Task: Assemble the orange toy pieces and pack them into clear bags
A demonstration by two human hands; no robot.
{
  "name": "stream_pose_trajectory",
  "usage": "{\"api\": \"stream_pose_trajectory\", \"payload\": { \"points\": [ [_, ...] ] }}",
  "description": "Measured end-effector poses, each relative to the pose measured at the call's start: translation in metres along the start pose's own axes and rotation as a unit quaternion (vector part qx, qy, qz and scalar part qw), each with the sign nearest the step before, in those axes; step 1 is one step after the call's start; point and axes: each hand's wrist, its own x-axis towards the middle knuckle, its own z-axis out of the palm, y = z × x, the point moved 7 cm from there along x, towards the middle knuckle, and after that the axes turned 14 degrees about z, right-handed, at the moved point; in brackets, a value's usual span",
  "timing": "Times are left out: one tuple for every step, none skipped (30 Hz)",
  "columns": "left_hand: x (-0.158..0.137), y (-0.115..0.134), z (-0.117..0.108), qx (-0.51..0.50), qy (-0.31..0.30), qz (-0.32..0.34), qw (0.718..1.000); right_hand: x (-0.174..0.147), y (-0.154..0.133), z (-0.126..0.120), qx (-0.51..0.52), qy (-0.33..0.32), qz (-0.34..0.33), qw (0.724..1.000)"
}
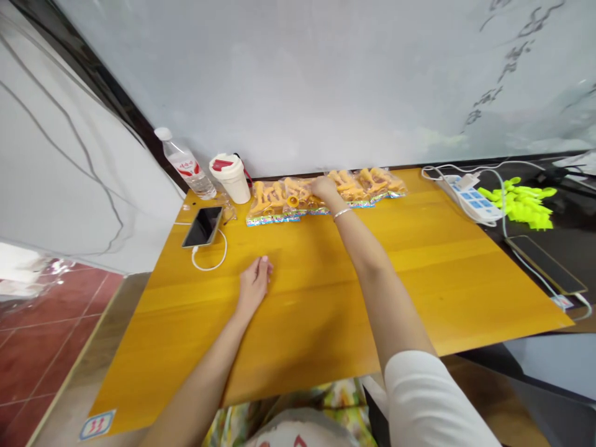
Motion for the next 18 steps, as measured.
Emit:
{"api": "stream_pose_trajectory", "payload": {
  "points": [
    [0.000,0.000,0.000,0.001,0.000,0.000,1.000,-0.008,-0.004,0.000,0.001,0.025,0.002,1.000],
    [0.000,0.000,0.000,0.002,0.000,0.000,1.000,-0.018,-0.008,0.001,0.006,0.049,-0.002,0.999],
    [0.000,0.000,0.000,0.003,0.000,0.001,1.000,-0.030,-0.015,0.002,0.015,0.077,-0.020,0.997],
    [0.000,0.000,0.000,0.005,0.000,0.002,1.000,-0.042,-0.024,0.005,0.022,0.096,-0.058,0.993],
    [0.001,0.001,-0.001,0.007,0.001,0.002,1.000,-0.053,-0.032,0.011,0.024,0.099,-0.098,0.990],
    [0.001,0.001,-0.001,0.010,0.002,0.002,1.000,-0.062,-0.038,0.019,0.023,0.093,-0.121,0.988],
    [0.001,0.001,-0.001,0.012,0.002,0.002,1.000,-0.068,-0.042,0.026,0.019,0.084,-0.132,0.987],
    [0.001,0.000,-0.002,0.015,0.003,0.003,1.000,-0.072,-0.043,0.033,0.015,0.075,-0.128,0.989],
    [0.001,0.000,-0.002,0.017,0.002,0.003,1.000,-0.074,-0.043,0.038,0.009,0.071,-0.115,0.991],
    [0.001,0.000,-0.002,0.018,0.002,0.004,1.000,-0.075,-0.042,0.041,0.003,0.072,-0.103,0.992],
    [0.001,-0.001,-0.001,0.020,0.001,0.004,1.000,-0.076,-0.040,0.043,-0.002,0.075,-0.096,0.993],
    [0.001,-0.002,-0.001,0.021,0.000,0.004,1.000,-0.077,-0.040,0.043,-0.006,0.079,-0.095,0.992],
    [0.001,-0.003,-0.001,0.021,-0.001,0.004,1.000,-0.078,-0.039,0.042,-0.008,0.085,-0.099,0.991],
    [0.001,-0.004,-0.001,0.022,-0.002,0.002,1.000,-0.078,-0.037,0.038,-0.006,0.097,-0.106,0.990],
    [0.001,-0.005,-0.001,0.022,-0.003,0.002,1.000,-0.078,-0.034,0.032,-0.002,0.115,-0.114,0.987],
    [0.001,-0.005,0.000,0.022,-0.003,0.001,1.000,-0.077,-0.030,0.024,0.003,0.138,-0.118,0.983],
    [0.001,-0.006,0.000,0.022,-0.004,0.001,1.000,-0.075,-0.022,0.015,0.009,0.162,-0.115,0.980],
    [0.001,-0.005,0.000,0.021,-0.004,0.001,1.000,-0.072,-0.011,0.005,0.016,0.186,-0.103,0.977]
  ]
}}
